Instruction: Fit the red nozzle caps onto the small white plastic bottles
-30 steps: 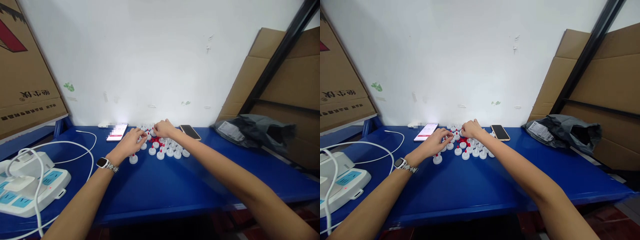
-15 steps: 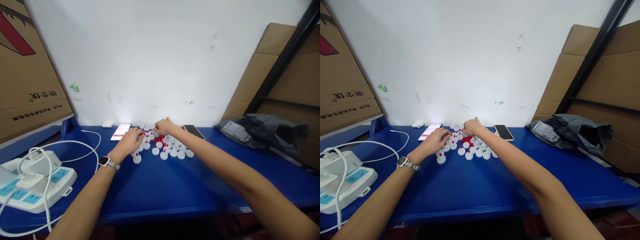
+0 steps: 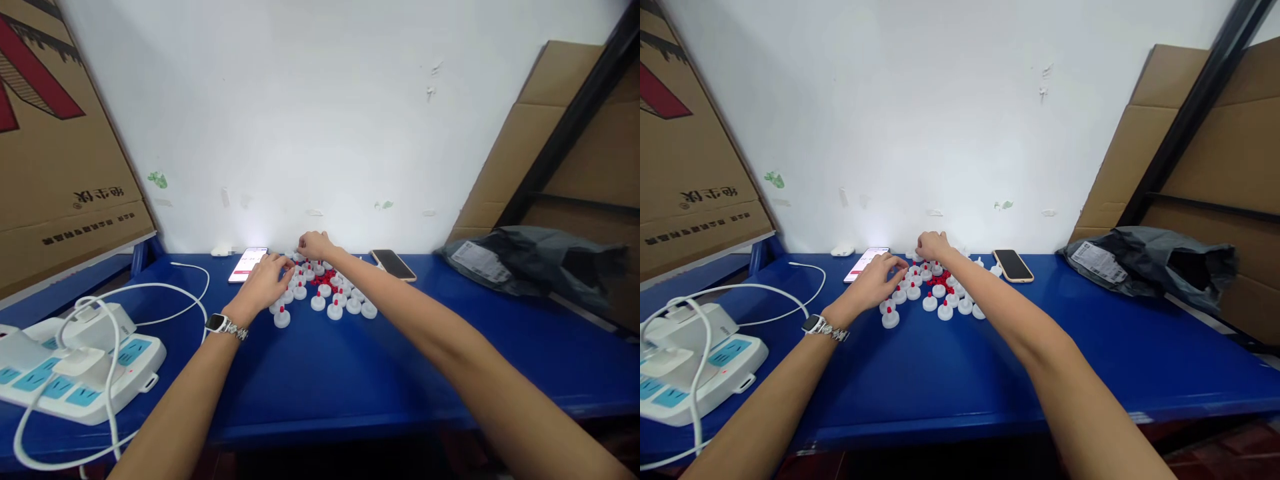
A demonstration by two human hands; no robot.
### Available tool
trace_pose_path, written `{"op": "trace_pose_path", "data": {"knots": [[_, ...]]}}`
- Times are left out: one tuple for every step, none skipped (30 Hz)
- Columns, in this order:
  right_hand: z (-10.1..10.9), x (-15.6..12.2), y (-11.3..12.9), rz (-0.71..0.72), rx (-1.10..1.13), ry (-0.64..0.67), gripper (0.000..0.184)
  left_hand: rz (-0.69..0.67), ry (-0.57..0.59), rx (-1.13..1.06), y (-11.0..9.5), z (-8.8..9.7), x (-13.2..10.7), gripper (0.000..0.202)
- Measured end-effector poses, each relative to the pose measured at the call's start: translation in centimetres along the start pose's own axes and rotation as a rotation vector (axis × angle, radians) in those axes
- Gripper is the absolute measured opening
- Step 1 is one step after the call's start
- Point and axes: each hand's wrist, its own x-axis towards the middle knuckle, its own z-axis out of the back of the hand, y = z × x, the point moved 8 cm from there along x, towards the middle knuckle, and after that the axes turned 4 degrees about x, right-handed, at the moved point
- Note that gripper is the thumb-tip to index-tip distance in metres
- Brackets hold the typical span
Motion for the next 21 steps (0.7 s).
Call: {"op": "trace_pose_path", "data": {"knots": [[0.7,-0.7,-0.2,-0.01,0.032,-0.038,0.024,-0.002,-0.028,0.007,-0.2,0.2,0.0,0.032],[1.5,-1.7,-0.3,-0.017,0.075,-0.081,0.026,-0.006,-0.06,0.012,-0.4,0.5,-0.1,0.034],[2.3,-2.8,-0.4,-0.021,0.163,-0.141,0.026,-0.013,-0.092,0.015,-0.7,0.7,-0.1,0.036],[3.1,-4.0,-0.4,-0.007,0.278,-0.194,0.025,-0.024,-0.116,0.017,-1.1,0.9,-0.1,0.039],[3.5,-5.3,-0.2,0.018,0.378,-0.219,0.025,-0.036,-0.127,0.018,-1.5,1.0,-0.2,0.043],[3.8,-6.6,0.0,0.044,0.468,-0.236,0.025,-0.046,-0.122,0.018,-2.0,0.9,-0.2,0.046],[4.0,-7.8,0.2,0.068,0.549,-0.243,0.025,-0.052,-0.104,0.018,-2.4,0.7,-0.2,0.047],[4.0,-8.9,0.3,0.089,0.612,-0.249,0.027,-0.057,-0.073,0.016,-2.8,0.4,-0.1,0.045],[4.0,-9.8,0.4,0.107,0.649,-0.248,0.029,-0.061,-0.036,0.014,-3.1,0.1,-0.1,0.042],[3.9,-10.5,0.3,0.112,0.669,-0.251,0.031,-0.066,-0.001,0.011,-3.3,-0.2,-0.1,0.039],[3.8,-11.0,0.1,0.106,0.665,-0.255,0.033,-0.074,0.027,0.007,-3.4,-0.5,-0.1,0.037],[3.6,-11.2,-0.3,0.093,0.636,-0.256,0.033,-0.084,0.045,0.004,-3.5,-0.7,-0.1,0.037],[3.3,-11.2,-0.6,0.08,0.584,-0.246,0.032,-0.092,0.055,-0.002,-3.5,-0.9,-0.2,0.038],[2.9,-11.1,-0.9,0.073,0.51,-0.218,0.029,-0.097,0.059,-0.01,-3.3,-0.9,-0.2,0.038],[2.3,-10.7,-1.0,0.075,0.419,-0.176,0.025,-0.096,0.058,-0.019,-3.2,-0.9,-0.2,0.038],[1.8,-10.4,-0.9,0.086,0.323,-0.128,0.022,-0.093,0.059,-0.028,-3.0,-0.9,-0.2,0.039],[1.2,-10.0,-0.8,0.103,0.232,-0.08,0.019,-0.088,0.061,-0.036,-2.9,-0.9,-0.1,0.039],[0.7,-9.6,-0.6,0.119,0.152,-0.042,0.019,-0.084,0.063,-0.039,-2.8,-0.9,-0.1,0.039],[0.3,-9.2,-0.3,0.131,0.084,-0.015,0.02,-0.082,0.066,-0.039,-2.8,-1.0,-0.1,0.038],[-0.1,-8.9,-0.1,0.139,0.027,0.003,0.021,-0.083,0.07,-0.035,-2.8,-1.0,-0.1,0.038],[-0.3,-8.6,0.2,0.144,-0.023,0.019,0.022,-0.087,0.075,-0.03,-2.8,-1.1,-0.1,0.038]]}}
